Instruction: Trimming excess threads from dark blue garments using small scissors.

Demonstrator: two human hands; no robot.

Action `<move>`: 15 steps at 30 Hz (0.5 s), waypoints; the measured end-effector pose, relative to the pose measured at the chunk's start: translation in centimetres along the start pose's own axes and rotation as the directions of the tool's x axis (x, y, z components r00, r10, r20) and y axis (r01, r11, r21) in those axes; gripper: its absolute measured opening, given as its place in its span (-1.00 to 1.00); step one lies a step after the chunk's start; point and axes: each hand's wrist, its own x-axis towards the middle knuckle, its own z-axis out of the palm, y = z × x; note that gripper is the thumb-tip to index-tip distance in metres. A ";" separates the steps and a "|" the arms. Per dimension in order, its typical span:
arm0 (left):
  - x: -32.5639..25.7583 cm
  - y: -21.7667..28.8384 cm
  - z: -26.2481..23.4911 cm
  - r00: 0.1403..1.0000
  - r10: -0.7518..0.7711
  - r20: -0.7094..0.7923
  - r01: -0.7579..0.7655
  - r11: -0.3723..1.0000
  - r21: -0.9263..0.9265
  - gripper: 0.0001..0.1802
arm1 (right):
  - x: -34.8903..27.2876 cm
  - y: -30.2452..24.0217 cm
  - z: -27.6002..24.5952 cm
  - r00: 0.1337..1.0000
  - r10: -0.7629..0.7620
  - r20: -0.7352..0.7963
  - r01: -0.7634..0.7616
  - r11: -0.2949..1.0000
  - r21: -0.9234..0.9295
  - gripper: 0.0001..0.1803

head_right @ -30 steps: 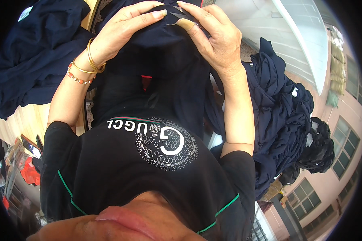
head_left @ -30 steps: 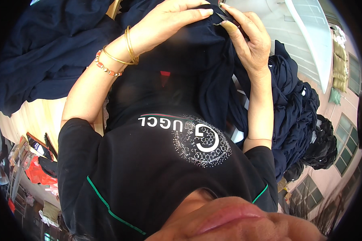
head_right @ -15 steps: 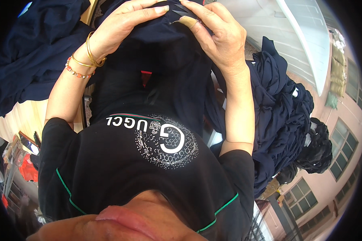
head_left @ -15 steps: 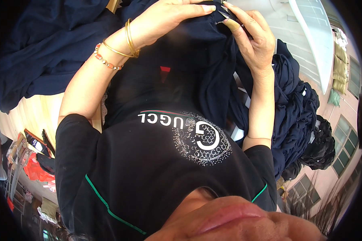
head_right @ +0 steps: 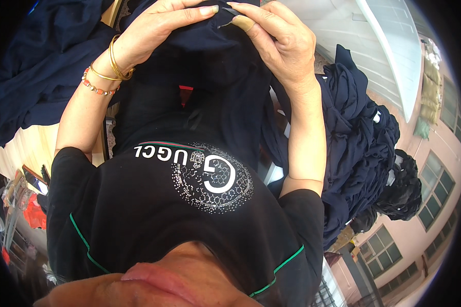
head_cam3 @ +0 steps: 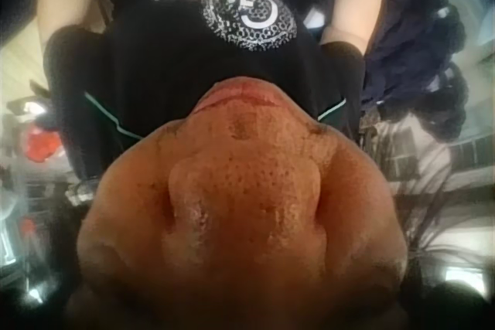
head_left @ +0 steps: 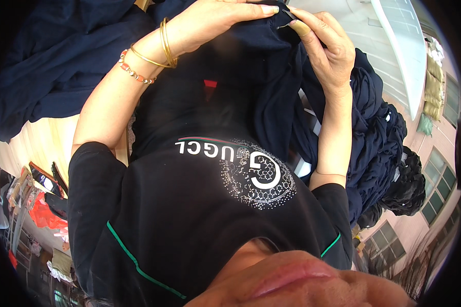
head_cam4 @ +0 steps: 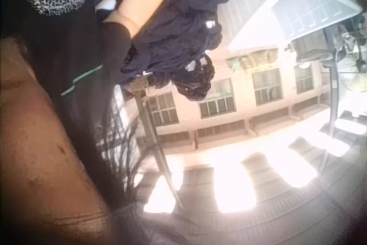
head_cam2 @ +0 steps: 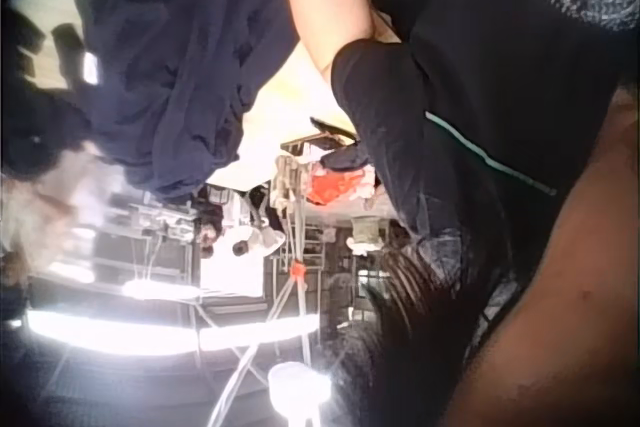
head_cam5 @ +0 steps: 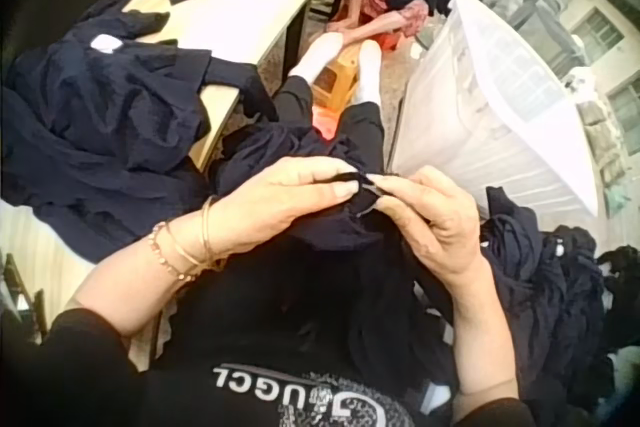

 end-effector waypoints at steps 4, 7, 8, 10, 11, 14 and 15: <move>0.2 0.9 0.5 0.983 -0.173 -0.060 0.168 0.983 -0.076 -0.72 | 0.8 0.7 4.4 0.859 0.003 -0.512 0.413 0.586 0.697 -0.66; 0.3 1.9 0.8 0.930 -0.351 -0.112 0.336 0.932 -0.133 -0.73 | -0.4 -1.3 0.9 0.861 0.499 0.097 -0.491 0.768 0.411 -0.69; 0.3 2.0 0.8 0.926 -0.362 -0.105 0.351 0.930 -0.110 -0.74 | -1.3 -0.2 0.7 0.863 0.496 0.096 -0.488 0.769 0.412 -0.69; 0.3 2.1 0.0 0.917 -0.377 -0.126 0.375 0.926 -0.045 -0.75 | -2.5 1.8 -0.2 0.835 0.549 0.018 -0.511 0.765 0.393 -0.75; 0.2 2.0 -0.8 0.907 -0.392 -0.155 0.400 0.917 0.017 -0.75 | -2.3 2.0 -0.3 0.818 0.568 -0.089 -0.462 0.742 0.486 -0.83; 0.3 0.6 -2.6 0.989 -0.139 -0.058 0.119 0.956 -0.268 -0.79 | -2.9 3.3 -1.8 0.761 0.589 -0.274 -0.363 0.736 0.572 -0.85; 0.8 3.5 -1.0 0.867 -0.447 -0.219 0.378 0.877 -0.296 -0.78 | -2.8 3.7 -1.5 0.751 0.614 -0.243 -0.422 0.729 0.539 -0.85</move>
